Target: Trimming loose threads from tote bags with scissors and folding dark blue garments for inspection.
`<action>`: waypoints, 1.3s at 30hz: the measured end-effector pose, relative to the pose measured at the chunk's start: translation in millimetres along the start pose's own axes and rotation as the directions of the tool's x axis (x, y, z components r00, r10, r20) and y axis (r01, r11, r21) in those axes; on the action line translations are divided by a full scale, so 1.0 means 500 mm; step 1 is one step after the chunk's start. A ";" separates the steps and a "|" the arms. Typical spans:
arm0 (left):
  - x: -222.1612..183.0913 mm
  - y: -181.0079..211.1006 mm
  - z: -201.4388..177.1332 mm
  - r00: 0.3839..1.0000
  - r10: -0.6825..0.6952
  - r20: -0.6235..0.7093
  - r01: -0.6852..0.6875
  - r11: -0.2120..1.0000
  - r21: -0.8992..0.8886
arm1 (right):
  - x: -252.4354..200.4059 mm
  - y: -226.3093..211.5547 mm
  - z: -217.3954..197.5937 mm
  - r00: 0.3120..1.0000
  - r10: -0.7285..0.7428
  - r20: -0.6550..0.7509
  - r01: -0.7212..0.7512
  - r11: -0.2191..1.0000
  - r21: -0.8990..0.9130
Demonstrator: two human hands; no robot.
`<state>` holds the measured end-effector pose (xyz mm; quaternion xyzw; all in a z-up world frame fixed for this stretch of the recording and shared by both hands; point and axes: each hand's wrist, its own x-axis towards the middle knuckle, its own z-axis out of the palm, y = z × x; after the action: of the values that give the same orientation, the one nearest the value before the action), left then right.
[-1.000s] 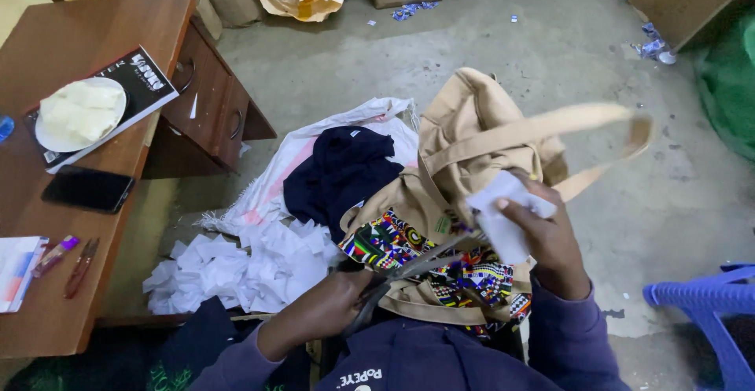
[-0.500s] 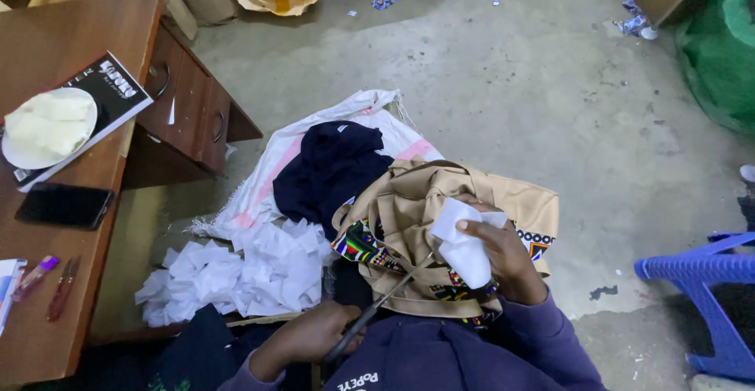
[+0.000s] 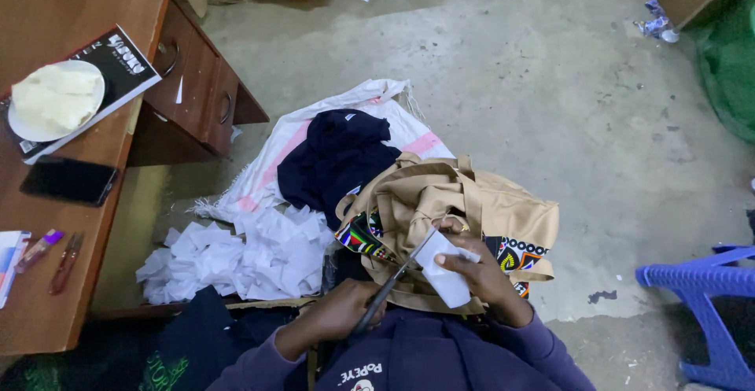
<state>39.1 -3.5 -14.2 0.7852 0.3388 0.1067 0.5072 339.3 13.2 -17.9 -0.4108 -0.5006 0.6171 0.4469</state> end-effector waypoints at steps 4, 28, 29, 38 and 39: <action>0.014 0.022 0.005 0.962 -0.232 0.146 0.262 0.933 -0.245 | -0.008 -0.003 0.008 0.997 0.039 0.060 -0.041 0.999 0.035; 0.061 -0.164 -0.152 0.635 -0.173 -0.753 -0.198 0.906 -0.374 | -0.081 0.058 -0.093 0.996 -0.087 0.028 0.092 0.955 -0.282; -0.026 -0.138 -0.181 0.617 -0.119 -0.778 -0.170 0.945 -0.280 | -0.076 0.028 -0.075 0.990 -0.143 0.015 0.143 0.980 -0.140; -0.554 0.186 -0.318 0.752 -0.591 -0.292 0.659 0.686 0.307 | 0.012 0.056 -0.062 0.985 -0.103 0.138 0.066 0.966 0.249; -0.568 0.190 -0.318 0.601 -0.779 -0.180 0.787 0.538 0.301 | 0.023 0.092 -0.079 0.986 0.008 0.167 -0.061 0.948 0.311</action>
<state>-214.5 -94.3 192.0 0.6262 0.6727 -0.1836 0.3489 367.7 29.4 -70.2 -0.2906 -0.4233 0.7286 0.4532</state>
